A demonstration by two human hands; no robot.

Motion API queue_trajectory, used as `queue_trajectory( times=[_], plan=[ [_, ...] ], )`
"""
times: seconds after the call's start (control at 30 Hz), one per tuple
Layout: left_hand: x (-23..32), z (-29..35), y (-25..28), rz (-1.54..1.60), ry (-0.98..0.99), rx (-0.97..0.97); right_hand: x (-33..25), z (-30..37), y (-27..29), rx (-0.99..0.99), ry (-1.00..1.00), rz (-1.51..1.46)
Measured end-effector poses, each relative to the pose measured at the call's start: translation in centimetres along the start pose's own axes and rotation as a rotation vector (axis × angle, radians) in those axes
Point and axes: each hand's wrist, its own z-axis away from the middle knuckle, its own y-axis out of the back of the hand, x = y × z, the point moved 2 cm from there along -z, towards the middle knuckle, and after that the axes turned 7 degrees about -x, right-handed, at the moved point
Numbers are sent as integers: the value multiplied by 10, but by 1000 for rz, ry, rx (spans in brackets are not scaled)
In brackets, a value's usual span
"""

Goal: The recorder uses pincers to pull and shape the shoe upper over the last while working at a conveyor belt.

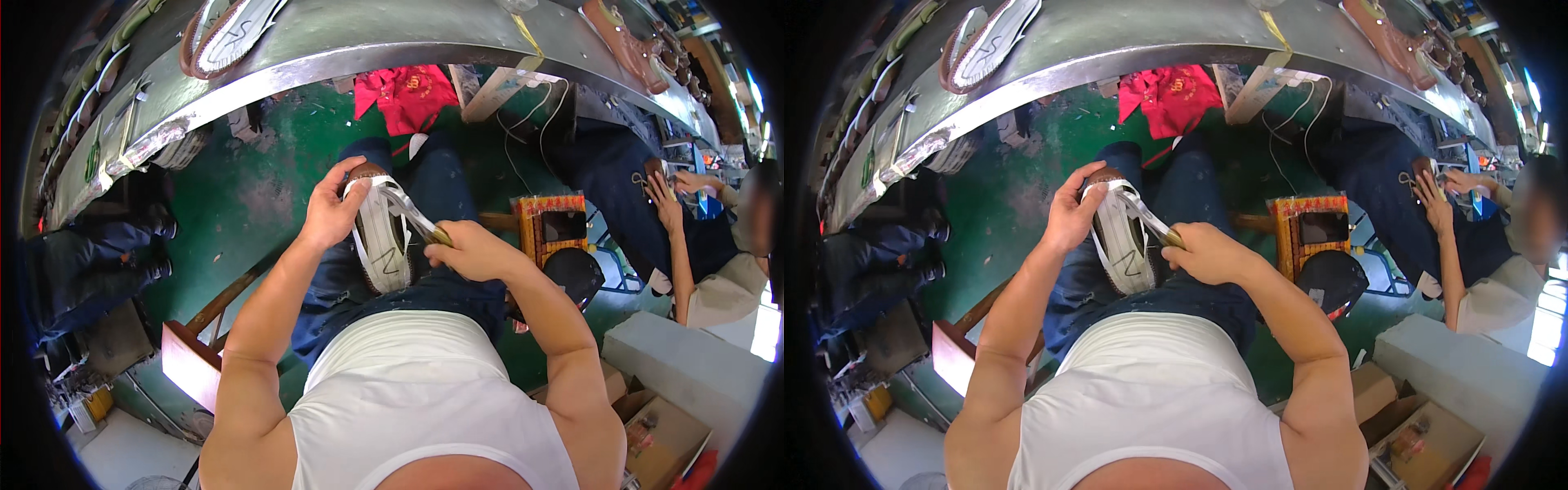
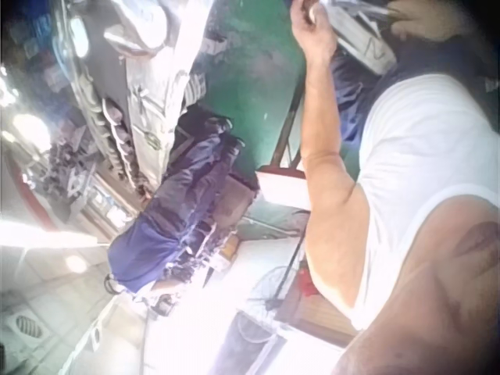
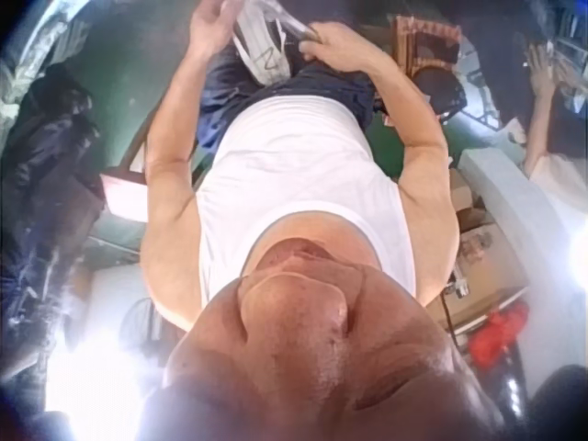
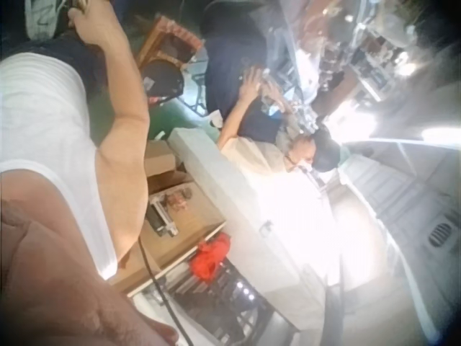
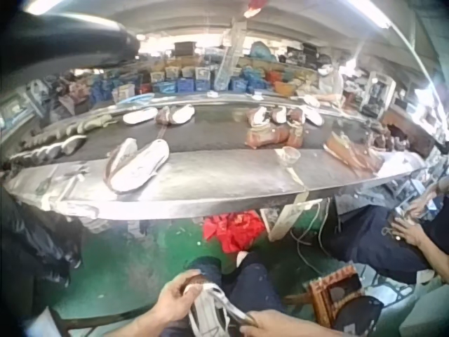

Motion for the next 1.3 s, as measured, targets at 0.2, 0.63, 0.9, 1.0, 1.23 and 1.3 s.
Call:
queue_trajectory(
  times=[0.2,0.63,0.9,1.0,1.23,1.3],
  plan=[
    [1,-4,7,20,12,-106,-25,-13,-5,467,346,-196],
    [-19,62,-21,-434,-190,69,47,-66,-27,403,216,-382],
    [-11,31,16,-188,-40,-90,59,-60,-26,151,259,-689],
    [-1,26,33,130,190,-326,57,-61,-27,106,321,-707],
    [2,56,13,-24,-44,-238,51,-59,-24,79,268,-720],
    [-1,58,10,174,62,-152,51,-59,-26,62,276,-699]
  ],
)
